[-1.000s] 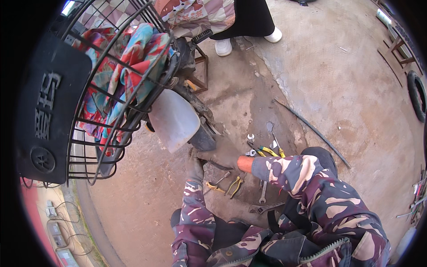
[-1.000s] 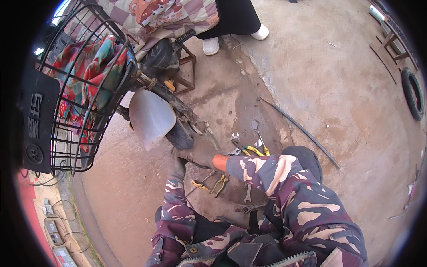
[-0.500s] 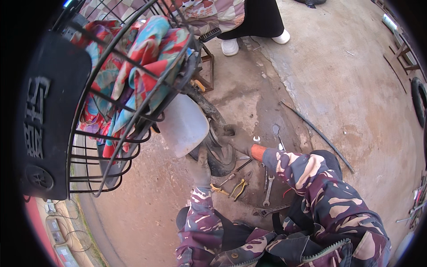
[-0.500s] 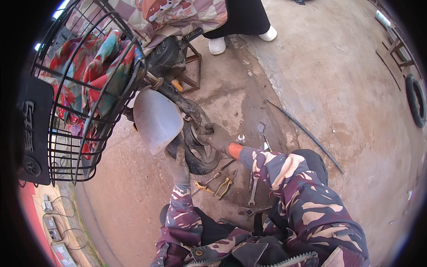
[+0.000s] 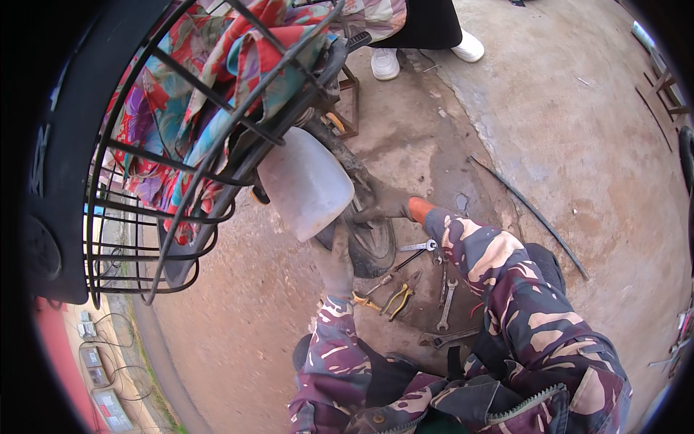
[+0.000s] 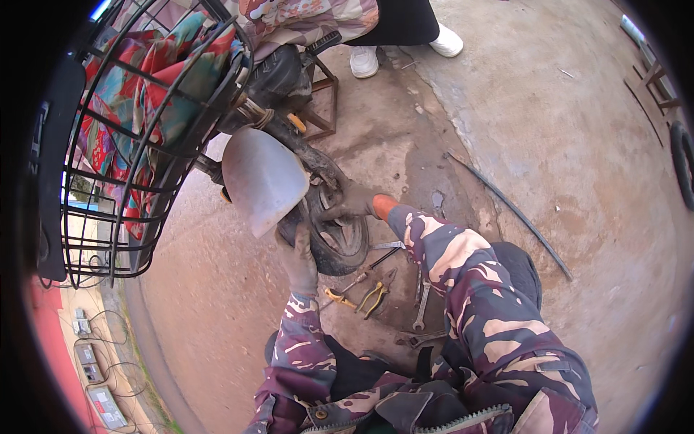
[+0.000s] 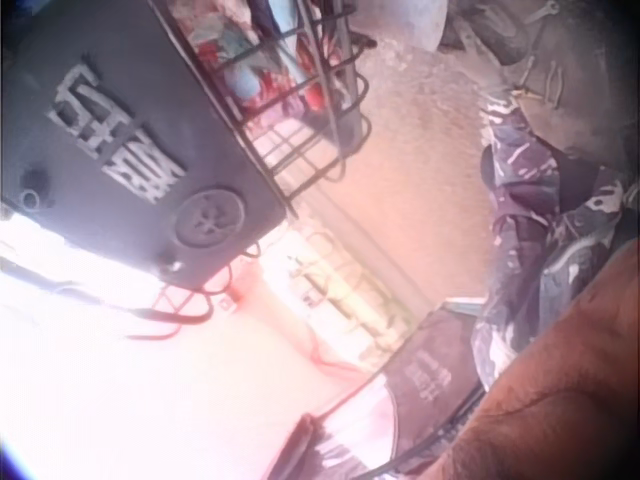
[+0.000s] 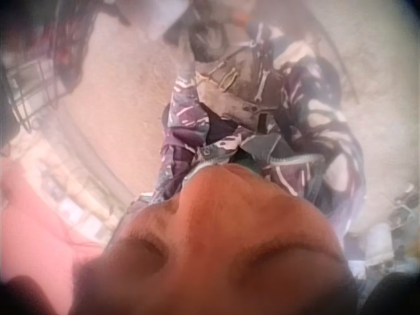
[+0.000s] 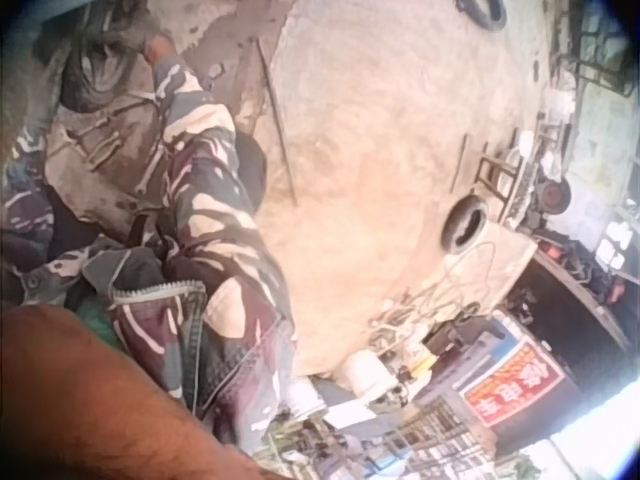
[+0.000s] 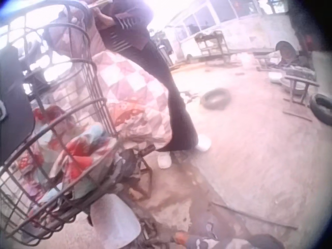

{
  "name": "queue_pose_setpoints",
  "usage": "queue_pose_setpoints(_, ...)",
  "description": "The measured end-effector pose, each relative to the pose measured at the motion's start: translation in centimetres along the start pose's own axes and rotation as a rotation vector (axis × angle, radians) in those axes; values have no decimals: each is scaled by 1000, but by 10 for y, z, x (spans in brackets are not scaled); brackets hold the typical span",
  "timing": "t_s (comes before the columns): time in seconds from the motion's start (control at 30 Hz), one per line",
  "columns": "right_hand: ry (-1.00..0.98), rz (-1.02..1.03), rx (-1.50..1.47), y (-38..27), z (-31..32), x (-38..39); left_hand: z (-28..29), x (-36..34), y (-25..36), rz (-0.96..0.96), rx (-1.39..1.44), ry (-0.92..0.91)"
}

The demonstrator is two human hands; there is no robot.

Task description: The person removes a wheel from a three-wheeled vehicle, places it on the ground, and uses a metal bar to pry the tire off the rim. They then attempt to reseat the tire bead onto the rim using the bar and their hands.

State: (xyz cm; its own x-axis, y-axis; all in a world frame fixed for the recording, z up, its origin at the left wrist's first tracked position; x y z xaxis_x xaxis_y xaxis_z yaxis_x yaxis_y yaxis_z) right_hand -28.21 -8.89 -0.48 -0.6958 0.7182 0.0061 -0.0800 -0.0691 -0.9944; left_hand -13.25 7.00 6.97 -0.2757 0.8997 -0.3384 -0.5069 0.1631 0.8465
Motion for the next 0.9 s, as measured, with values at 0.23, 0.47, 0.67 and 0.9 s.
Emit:
queue_pose_setpoints(0.23,-14,69,44,-9,7,-1,0,2,4,-20,-252,58)
queue_pose_setpoints(0.47,-100,0,114,-14,7,1,1,6,-4,48,-73,70)
queue_pose_setpoints(0.67,-54,6,168,-8,3,-4,2,5,0,-18,-154,51)
queue_pose_setpoints(0.9,12,39,153,1,0,-9,-10,9,24,-53,-19,47)
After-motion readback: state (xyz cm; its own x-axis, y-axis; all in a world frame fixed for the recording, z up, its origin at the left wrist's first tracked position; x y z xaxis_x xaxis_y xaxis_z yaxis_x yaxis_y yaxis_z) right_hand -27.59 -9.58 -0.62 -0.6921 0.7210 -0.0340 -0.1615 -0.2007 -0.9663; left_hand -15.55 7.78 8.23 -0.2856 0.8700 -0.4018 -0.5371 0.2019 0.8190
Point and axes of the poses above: each hand's wrist, its own x-axis away from the middle knuckle, its own z-axis out of the back of the hand, y = z × x, the point moved 1 cm from there along -x, towards the middle knuckle, and after that the axes turned 4 degrees about -y, right-handed, at the moved point
